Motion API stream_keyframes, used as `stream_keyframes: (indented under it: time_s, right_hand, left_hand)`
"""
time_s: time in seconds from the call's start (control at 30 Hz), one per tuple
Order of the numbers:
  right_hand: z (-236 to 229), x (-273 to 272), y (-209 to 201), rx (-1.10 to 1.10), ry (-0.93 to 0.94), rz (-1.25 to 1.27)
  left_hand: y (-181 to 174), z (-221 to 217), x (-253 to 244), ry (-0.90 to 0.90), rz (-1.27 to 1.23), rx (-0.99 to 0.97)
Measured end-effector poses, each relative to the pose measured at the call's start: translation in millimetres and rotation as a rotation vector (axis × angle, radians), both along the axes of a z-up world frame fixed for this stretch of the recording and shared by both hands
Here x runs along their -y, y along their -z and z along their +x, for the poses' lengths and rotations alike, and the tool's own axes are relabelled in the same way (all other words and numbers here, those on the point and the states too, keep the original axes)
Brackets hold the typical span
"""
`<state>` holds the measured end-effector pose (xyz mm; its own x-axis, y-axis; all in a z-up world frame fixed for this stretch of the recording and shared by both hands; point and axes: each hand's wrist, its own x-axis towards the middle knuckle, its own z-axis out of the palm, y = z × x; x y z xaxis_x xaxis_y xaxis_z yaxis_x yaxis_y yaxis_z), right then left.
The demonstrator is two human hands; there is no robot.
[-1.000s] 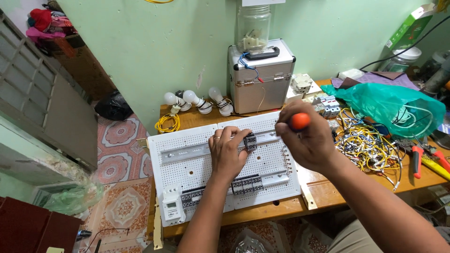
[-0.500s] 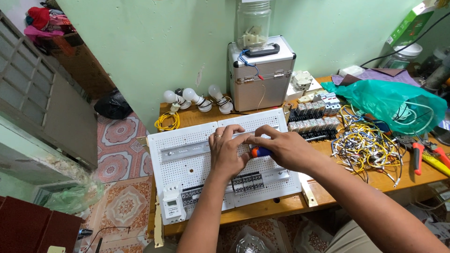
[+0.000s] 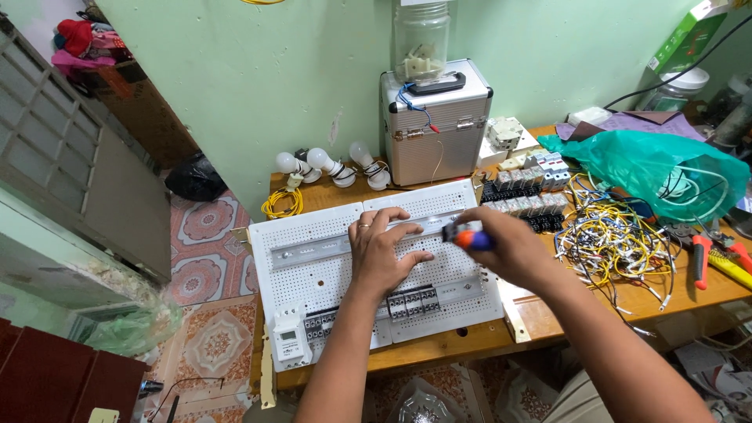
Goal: The person uses a screwdriver to remove circuit breakers and terminal blocks from a white DIN rail board. They place the removed components on the table and continue to unscrew and detach additional parts from the board.
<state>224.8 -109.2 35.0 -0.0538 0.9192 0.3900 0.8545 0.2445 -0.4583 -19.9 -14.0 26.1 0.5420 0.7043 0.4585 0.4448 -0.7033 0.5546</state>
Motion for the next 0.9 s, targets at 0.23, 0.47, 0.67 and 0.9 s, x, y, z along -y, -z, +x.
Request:
stream_keyframes:
  time_s: [0.23, 0.47, 0.67, 0.9]
  right_hand:
    - [62, 41, 15, -0.233, 0.56, 0.036]
    - [87, 56, 23, -0.228, 0.696, -0.176]
    - [96, 47, 44, -0.133, 0.692, -0.257]
    - [95, 28, 54, -0.084, 0.664, -0.29]
  left_hand:
    - [3, 5, -2, -0.036, 0.003, 0.015]
    - [17, 8, -10, -0.045, 0.04, 0.005]
    - [18, 8, -9, -0.053, 0.055, 0.013]
    - [11, 8, -5, -0.072, 0.03, 0.024]
